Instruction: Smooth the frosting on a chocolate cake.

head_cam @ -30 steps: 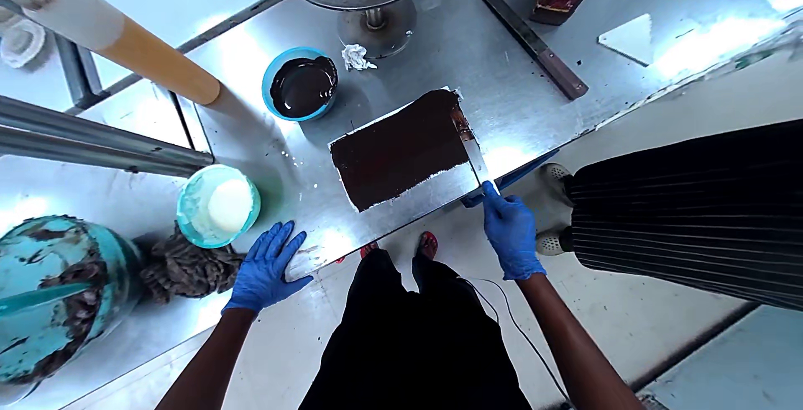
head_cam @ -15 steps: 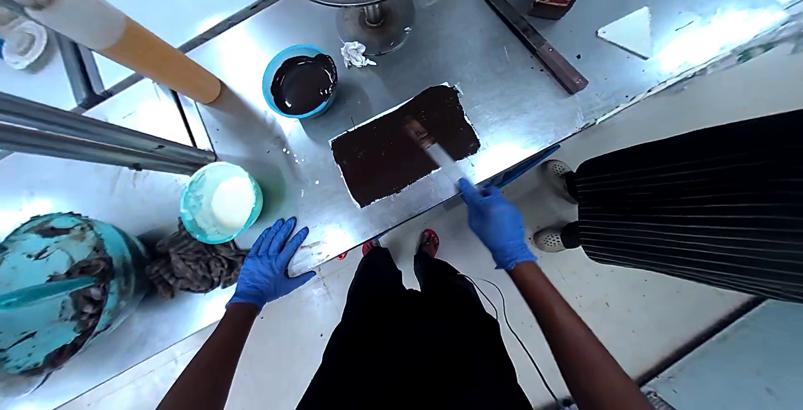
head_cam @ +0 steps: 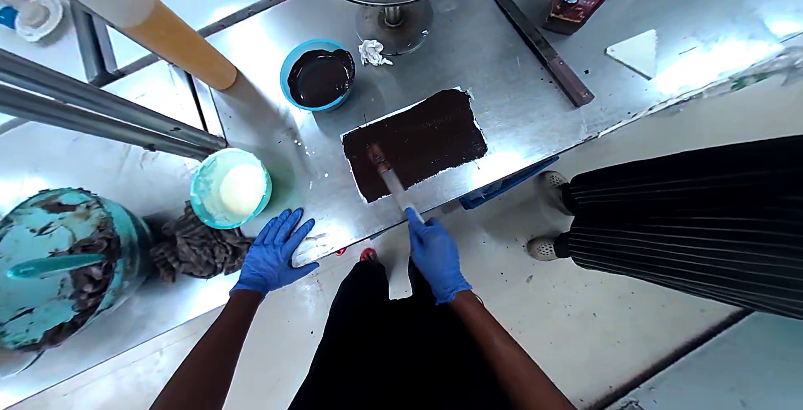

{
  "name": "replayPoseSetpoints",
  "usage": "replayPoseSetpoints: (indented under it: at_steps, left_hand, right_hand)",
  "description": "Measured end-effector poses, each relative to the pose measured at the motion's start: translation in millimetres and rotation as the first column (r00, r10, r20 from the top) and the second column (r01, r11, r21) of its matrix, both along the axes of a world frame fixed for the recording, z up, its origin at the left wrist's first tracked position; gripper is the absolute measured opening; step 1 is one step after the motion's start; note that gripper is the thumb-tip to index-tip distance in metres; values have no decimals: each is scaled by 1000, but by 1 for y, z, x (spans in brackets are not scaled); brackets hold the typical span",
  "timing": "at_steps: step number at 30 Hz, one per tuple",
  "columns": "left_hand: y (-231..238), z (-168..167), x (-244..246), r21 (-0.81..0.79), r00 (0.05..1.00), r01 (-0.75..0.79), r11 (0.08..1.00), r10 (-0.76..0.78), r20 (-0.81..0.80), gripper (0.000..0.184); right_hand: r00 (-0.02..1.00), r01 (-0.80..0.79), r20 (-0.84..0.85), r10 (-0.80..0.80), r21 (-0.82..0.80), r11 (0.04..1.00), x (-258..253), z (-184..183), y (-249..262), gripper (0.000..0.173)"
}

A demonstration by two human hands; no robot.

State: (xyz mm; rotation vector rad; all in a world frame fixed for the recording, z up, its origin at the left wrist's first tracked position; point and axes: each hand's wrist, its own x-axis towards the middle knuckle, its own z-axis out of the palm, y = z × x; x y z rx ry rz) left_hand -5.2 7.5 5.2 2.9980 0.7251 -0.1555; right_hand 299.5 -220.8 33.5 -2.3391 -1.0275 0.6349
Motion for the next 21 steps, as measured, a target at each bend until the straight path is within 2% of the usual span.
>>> replayPoseSetpoints:
  at_steps: [2,4,7,10,14,17,19,21]
  left_hand:
    - [-1,1,2,0,1000,3,1000,-3,14,102]
    - [0,1,4,-5,1000,-4,1000,4,17,101]
    - [1,1,5,-35,999,-24,999,25,29,100]
    - [-1,-1,6,-43,998,-33,999,35,57,99]
    - [0,-1,6,-57,996,-42,997,46,80,98]
    - [-1,1,8,-84,997,-56,995,60,57,100]
    - [-1,1,7,-85,997,-50,995,55,60,101]
    - [-1,1,8,-80,997,-53,995,57,55,100]
  right_hand:
    - [991,-85,101,90,-53,995,6,-3,-8,46]
    - [977,-90,180,110,-113,989,34,2,-17,47]
    - [962,69,270,-29,-140,988,89,12,-31,44]
    - [941,222,277,-194,-75,972,119,9,-42,41]
    - [948,304,81,-306,40,952,75,12,-30,35]
    - [981,191,-31,-190,22,981,11,7,-20,35]
    - [995,96,-28,-97,-21,995,-23,7,-13,39]
    - [999,18,52,-13,-100,995,-33,6,-10,42]
